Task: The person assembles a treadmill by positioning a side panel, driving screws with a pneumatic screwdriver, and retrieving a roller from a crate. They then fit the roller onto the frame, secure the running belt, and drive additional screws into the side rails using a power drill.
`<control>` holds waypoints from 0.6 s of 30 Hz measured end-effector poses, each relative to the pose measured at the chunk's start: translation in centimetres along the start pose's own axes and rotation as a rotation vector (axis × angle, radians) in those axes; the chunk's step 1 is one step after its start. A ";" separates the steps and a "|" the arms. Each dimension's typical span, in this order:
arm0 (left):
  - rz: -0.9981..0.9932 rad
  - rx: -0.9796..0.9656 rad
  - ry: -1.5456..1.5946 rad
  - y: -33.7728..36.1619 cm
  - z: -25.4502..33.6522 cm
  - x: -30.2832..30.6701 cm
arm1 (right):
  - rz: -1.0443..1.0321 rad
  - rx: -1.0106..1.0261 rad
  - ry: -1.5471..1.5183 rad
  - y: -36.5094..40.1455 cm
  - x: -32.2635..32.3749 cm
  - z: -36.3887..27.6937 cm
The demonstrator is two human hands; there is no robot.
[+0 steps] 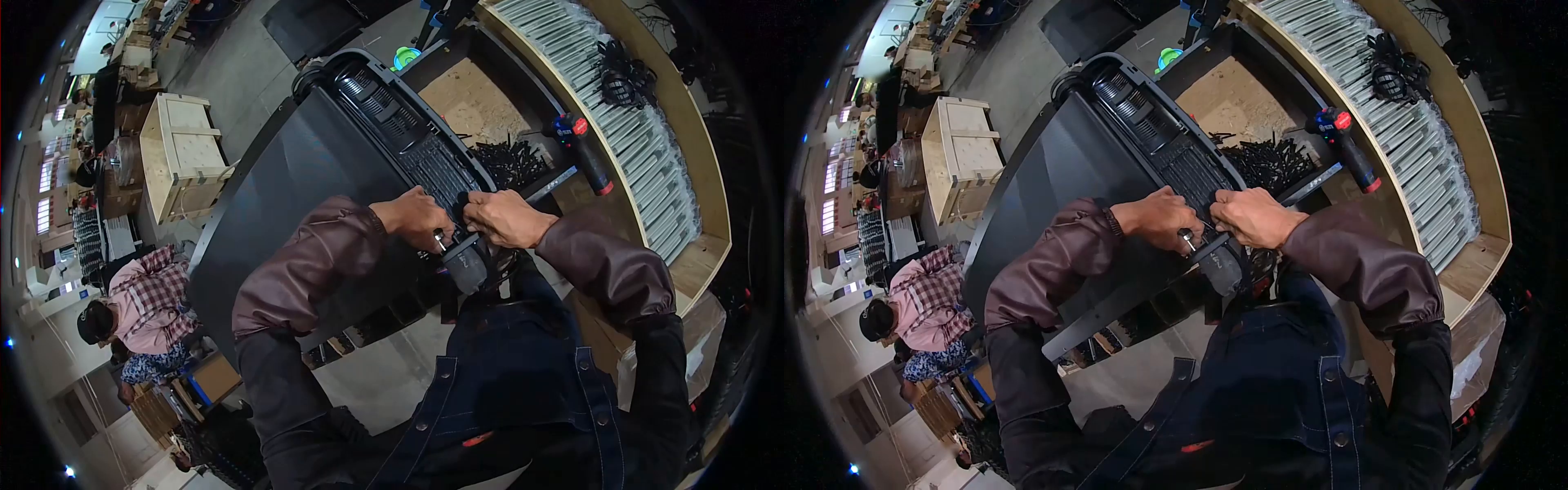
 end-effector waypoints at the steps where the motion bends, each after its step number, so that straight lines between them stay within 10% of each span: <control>1: -0.003 0.009 -0.005 -0.1 -0.1 -0.1 | 0.010 0.005 -0.036 0.0 0.1 -0.1; 18: -0.073 0.025 0.062 -0.4 -0.3 -0.3 | -0.191 0.095 0.140 -0.9 -2.4 -0.3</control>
Point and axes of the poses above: each hand's wrist, its own y-axis away from the middle knuckle, its own x-axis out of the back of the hand, z = x × y, the point moved 10 cm from there along -y, towards the middle knuckle, and after that the axes turned 10 degrees about x, right-handed, at the moved point
